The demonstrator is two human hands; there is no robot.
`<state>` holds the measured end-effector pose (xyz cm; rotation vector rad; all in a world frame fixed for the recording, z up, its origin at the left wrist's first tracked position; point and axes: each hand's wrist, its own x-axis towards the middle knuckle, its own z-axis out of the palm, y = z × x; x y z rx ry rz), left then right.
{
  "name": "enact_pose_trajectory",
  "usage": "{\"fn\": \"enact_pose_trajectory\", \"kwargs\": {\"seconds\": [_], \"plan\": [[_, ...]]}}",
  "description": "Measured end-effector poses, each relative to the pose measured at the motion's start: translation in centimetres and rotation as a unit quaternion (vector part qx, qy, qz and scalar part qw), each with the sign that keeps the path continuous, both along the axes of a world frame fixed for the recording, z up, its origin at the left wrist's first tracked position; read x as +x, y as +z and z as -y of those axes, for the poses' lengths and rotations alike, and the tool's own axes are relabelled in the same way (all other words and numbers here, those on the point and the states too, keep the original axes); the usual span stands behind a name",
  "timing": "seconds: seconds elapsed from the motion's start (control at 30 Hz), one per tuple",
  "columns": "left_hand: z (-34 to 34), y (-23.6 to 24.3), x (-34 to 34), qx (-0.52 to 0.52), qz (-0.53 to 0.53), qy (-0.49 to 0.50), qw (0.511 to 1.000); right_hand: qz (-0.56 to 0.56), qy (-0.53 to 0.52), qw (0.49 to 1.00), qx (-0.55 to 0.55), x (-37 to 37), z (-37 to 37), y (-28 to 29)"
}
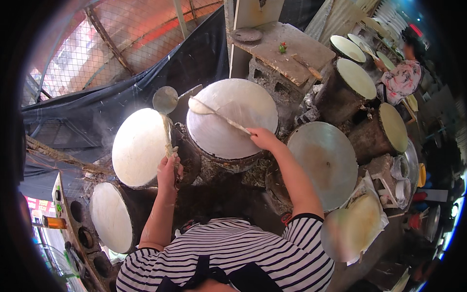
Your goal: The person ladles batter onto multiple hot griddles, spreads it into thin circles, and removes cooked crepes to a stack. They repeat this cycle across several griddles using a ladle and a wooden spreader.
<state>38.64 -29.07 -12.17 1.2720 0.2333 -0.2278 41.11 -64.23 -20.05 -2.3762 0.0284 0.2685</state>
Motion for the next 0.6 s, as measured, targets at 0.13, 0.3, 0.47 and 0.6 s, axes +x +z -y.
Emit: {"fn": "enact_pose_trajectory", "kwargs": {"seconds": [0.13,0.3,0.47,0.6], "plan": [[-0.2,0.3,0.4,-0.017,-0.001,0.0,1.0,-0.014,-0.033,0.999,0.013,0.3,2.7,-0.3],[0.1,1.3,0.5,-0.017,0.002,-0.003,1.0,0.09,-0.067,0.992,-0.051,6.8,3.3,-2.3],[-1.0,1.6,0.3,0.03,0.009,0.018,0.999,-0.081,0.078,0.99,0.085,5.5,4.9,1.2],[-1.2,1.7,-0.8,0.016,-0.009,0.042,0.999,-0.11,0.032,0.984,0.134,3.0,7.7,1.2]]}}
